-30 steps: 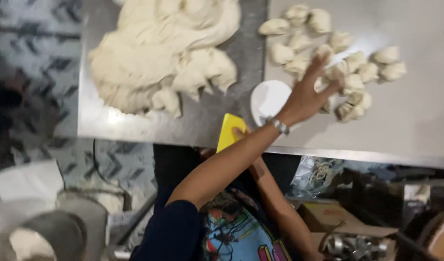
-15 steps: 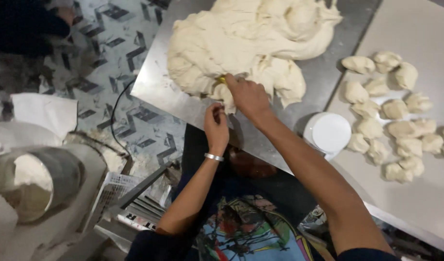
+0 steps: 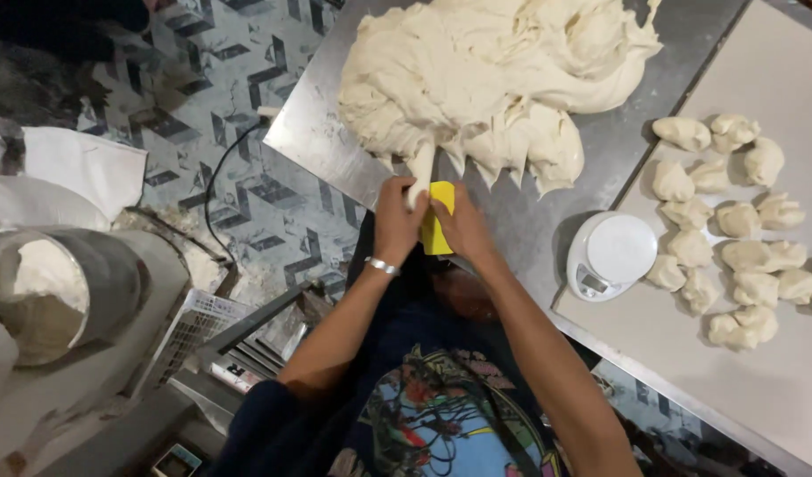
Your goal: Cutting and weighing pieces of dough to a specific size on a digital scale.
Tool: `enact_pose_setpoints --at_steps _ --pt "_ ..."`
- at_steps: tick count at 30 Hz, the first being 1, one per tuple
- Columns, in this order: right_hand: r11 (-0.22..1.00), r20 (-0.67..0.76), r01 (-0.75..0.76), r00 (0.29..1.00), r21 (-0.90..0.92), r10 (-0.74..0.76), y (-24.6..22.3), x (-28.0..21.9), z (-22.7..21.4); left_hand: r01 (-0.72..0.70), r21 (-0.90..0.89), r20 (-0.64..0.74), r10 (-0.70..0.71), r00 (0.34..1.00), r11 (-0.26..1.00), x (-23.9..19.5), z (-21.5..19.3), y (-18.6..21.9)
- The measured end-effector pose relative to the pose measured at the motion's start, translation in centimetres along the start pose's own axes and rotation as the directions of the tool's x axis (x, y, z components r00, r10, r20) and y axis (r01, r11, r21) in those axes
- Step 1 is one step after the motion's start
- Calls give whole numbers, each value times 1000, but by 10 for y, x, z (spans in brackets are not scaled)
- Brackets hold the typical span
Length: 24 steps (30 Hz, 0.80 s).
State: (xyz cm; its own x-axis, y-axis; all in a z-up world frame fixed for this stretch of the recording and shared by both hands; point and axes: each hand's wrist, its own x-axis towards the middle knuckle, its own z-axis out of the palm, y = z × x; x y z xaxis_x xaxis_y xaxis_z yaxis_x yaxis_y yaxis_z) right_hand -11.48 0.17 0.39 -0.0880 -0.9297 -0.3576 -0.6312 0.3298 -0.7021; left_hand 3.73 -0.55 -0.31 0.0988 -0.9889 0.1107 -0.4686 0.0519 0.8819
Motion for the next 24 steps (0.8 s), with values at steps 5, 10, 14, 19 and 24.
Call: enact_pose_setpoints --at_steps 5,10,14,19,24 --pt "973 -87 163 980 -161 -179 -43 -7 -39 43 -60 60 -39 997 997 1 -26 9" --pt "731 67 529 826 -430 -559 -75 14 -41 98 -66 54 -94 994 993 0 -28 15" --pt "734 150 416 903 -536 -403 -61 21 -23 7 -29 100 -4 995 1000 -10 -38 18" --pt "928 212 194 969 -318 -130 -11 3 -6 -177 71 265 152 952 982 -18 -60 10" --pt "969 -6 -22 1000 247 24 48 -73 -10 109 11 511 -99 854 994 -20 -42 66"
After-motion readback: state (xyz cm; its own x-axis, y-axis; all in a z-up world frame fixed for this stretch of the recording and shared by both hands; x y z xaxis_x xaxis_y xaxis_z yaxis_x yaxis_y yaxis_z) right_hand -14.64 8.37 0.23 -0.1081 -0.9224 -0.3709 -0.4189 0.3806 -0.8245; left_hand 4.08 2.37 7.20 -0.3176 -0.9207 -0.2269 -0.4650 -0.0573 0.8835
